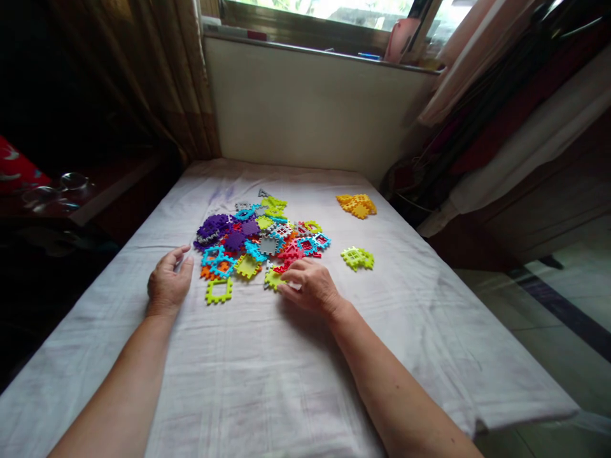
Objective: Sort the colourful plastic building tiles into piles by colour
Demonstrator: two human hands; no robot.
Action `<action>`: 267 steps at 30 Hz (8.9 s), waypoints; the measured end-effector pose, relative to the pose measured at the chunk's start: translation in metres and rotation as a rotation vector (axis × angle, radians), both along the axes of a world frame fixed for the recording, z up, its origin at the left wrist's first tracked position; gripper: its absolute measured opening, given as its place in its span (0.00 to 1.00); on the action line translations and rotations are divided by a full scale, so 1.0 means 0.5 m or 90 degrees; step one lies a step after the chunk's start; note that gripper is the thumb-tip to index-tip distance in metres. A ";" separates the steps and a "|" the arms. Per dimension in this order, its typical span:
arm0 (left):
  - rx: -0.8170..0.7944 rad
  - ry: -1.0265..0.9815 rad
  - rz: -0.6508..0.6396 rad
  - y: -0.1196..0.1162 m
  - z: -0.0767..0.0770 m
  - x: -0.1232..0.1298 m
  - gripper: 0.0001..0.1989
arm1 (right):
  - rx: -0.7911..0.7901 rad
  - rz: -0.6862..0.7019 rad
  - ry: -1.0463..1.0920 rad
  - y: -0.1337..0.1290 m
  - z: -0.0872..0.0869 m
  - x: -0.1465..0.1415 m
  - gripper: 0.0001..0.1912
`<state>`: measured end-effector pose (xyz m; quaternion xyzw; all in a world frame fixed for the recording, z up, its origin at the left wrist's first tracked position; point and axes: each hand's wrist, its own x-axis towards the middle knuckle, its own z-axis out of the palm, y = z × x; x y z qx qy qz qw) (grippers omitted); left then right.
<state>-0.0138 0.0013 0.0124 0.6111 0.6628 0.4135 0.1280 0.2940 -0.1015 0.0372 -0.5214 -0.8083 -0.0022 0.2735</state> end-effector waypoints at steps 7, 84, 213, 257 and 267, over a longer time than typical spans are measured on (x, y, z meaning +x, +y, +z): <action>0.002 0.005 -0.006 -0.002 0.002 0.003 0.21 | -0.091 -0.066 -0.101 -0.006 0.015 -0.024 0.14; 0.121 0.122 -0.109 -0.013 0.009 0.026 0.16 | 0.043 -0.839 0.385 -0.046 -0.040 0.276 0.20; 0.117 0.259 -0.143 -0.045 -0.012 0.081 0.23 | -0.101 -0.406 0.095 0.215 0.028 0.095 0.16; 0.168 0.267 -0.180 -0.037 -0.015 0.076 0.22 | -0.185 -0.438 0.011 0.156 0.069 0.166 0.15; 0.142 0.260 -0.182 -0.043 -0.014 0.082 0.22 | -0.322 -0.299 0.018 0.356 0.038 -0.002 0.24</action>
